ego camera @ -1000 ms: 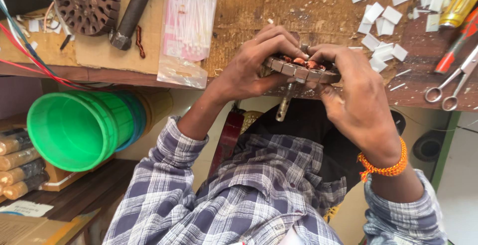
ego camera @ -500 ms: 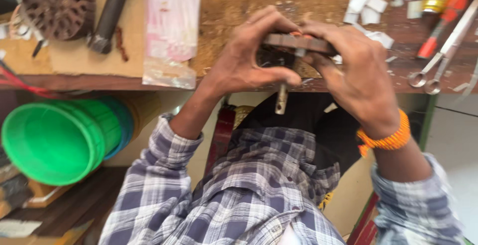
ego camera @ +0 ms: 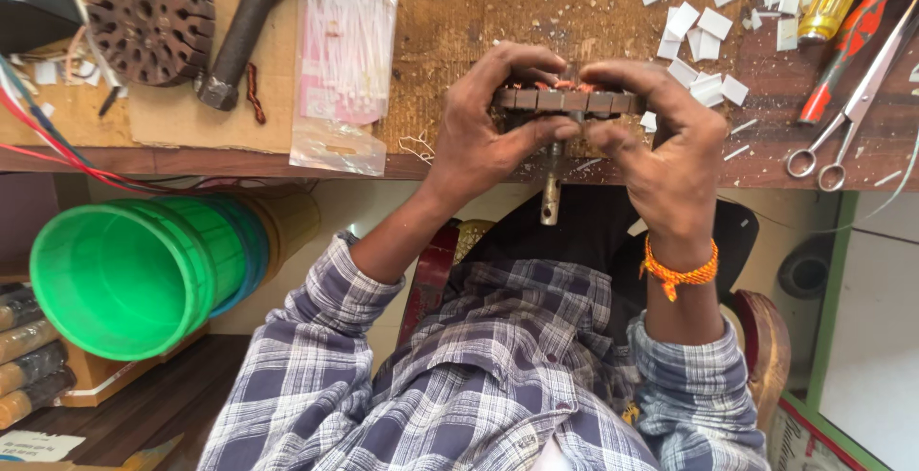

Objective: The person cuts small white rectangular pieces with scissors and inserts them into slots on a cylindrical copper-wound component. They use a green-handled screwdriver to press the pieces into place and adjust the component on the workbench.

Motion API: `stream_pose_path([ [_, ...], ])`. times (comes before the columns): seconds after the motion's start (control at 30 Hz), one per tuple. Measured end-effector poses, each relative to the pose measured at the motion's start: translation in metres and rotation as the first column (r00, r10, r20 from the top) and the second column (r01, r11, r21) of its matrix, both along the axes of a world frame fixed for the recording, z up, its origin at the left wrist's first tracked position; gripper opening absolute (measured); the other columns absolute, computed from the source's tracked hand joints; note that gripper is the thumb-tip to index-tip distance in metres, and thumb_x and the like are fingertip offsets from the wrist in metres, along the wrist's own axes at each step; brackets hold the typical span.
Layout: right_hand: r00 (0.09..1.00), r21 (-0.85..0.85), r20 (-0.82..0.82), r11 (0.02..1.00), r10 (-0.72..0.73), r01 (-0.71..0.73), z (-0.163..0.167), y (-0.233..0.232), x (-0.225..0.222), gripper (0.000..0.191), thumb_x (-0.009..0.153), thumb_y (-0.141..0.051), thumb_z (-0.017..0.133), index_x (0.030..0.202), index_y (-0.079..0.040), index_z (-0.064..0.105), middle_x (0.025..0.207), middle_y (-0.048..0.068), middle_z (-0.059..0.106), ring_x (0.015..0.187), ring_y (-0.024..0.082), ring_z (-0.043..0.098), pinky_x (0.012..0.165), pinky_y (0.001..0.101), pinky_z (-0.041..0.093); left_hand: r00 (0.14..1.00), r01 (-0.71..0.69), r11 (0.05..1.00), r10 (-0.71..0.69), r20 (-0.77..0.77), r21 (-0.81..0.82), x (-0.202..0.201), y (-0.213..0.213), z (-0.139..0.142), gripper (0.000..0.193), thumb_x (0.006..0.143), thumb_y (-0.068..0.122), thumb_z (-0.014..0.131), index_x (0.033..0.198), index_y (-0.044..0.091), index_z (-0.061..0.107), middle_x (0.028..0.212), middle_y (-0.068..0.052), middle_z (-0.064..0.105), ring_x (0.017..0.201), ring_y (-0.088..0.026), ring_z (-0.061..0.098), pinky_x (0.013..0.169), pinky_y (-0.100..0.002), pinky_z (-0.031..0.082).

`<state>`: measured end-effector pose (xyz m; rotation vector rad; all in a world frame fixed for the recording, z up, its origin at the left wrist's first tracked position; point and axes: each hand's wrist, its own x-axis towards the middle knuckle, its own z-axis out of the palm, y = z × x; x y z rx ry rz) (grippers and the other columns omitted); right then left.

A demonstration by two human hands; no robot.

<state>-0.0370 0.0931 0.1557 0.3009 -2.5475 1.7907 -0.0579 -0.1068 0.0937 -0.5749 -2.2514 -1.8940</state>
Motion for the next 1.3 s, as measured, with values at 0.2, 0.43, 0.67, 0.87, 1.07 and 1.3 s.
stream_pose_path([
  [0.2, 0.996, 0.01, -0.084, 0.999, -0.04, 0.041, -0.002, -0.009, 0.001, 0.048, 0.093, -0.03, 0.084, 0.131, -0.004, 0.07, 0.126, 0.009, 0.074, 0.121, 0.018, 0.071, 0.107, 0.0328, 0.056, 0.999, 0.018, 0.999, -0.017, 0.029, -0.031, 0.002, -0.006, 0.004, 0.05, 0.088, 0.04, 0.084, 0.128, 0.015, 0.066, 0.117, 0.0, 0.069, 0.111, -0.014, 0.072, 0.1, -0.032, 0.064],
  [0.43, 0.987, -0.001, -0.157, 1.0, -0.023, 0.024, -0.01, -0.014, 0.0, 0.034, 0.101, -0.022, 0.08, 0.127, -0.004, 0.067, 0.122, 0.008, 0.072, 0.113, 0.018, 0.07, 0.102, 0.0308, 0.058, 1.0, 0.012, 1.0, -0.011, 0.023, -0.029, 0.0, -0.008, 0.011, 0.05, 0.084, 0.031, 0.09, 0.124, 0.011, 0.068, 0.112, -0.002, 0.067, 0.107, -0.015, 0.069, 0.093, -0.032, 0.061],
  [0.67, 0.978, 0.025, -0.21, 1.0, 0.004, 0.002, -0.013, -0.013, -0.005, 0.031, 0.101, -0.023, 0.079, 0.123, -0.004, 0.067, 0.118, 0.008, 0.071, 0.113, 0.019, 0.07, 0.098, 0.0294, 0.057, 0.998, -0.008, 1.0, 0.007, 0.054, 0.017, 0.004, -0.004, 0.016, 0.041, 0.089, 0.027, 0.087, 0.121, 0.01, 0.068, 0.111, -0.002, 0.066, 0.102, -0.014, 0.068, 0.095, -0.033, 0.057],
  [0.87, 0.982, 0.008, -0.187, 1.0, 0.021, -0.02, -0.014, -0.009, -0.009, 0.032, 0.1, -0.023, 0.08, 0.122, -0.004, 0.067, 0.119, 0.008, 0.072, 0.116, 0.019, 0.069, 0.102, 0.0309, 0.055, 0.998, -0.024, 1.0, 0.025, 0.053, -0.011, 0.005, -0.001, 0.022, 0.038, 0.09, 0.027, 0.085, 0.117, 0.008, 0.067, 0.106, -0.002, 0.063, 0.099, -0.014, 0.065, 0.088, -0.032, 0.054],
  [1.07, 0.984, -0.022, -0.164, 0.997, 0.063, -0.067, -0.014, -0.005, -0.012, 0.035, 0.101, -0.023, 0.078, 0.128, -0.005, 0.065, 0.122, 0.008, 0.071, 0.118, 0.02, 0.069, 0.103, 0.0313, 0.055, 0.998, -0.029, 0.999, 0.031, 0.059, -0.034, 0.003, 0.0, 0.026, 0.038, 0.087, 0.028, 0.086, 0.114, 0.008, 0.068, 0.104, -0.002, 0.063, 0.101, -0.016, 0.063, 0.09, -0.034, 0.053],
  [1.3, 0.986, -0.047, -0.159, 0.997, 0.056, -0.064, -0.012, -0.007, -0.01, 0.034, 0.102, -0.023, 0.076, 0.127, -0.004, 0.064, 0.123, 0.009, 0.07, 0.121, 0.021, 0.068, 0.106, 0.0313, 0.054, 0.998, -0.031, 0.999, 0.033, 0.054, -0.043, 0.003, 0.0, 0.032, 0.036, 0.086, 0.025, 0.087, 0.112, 0.008, 0.07, 0.103, -0.003, 0.065, 0.101, -0.017, 0.063, 0.091, -0.035, 0.051],
])
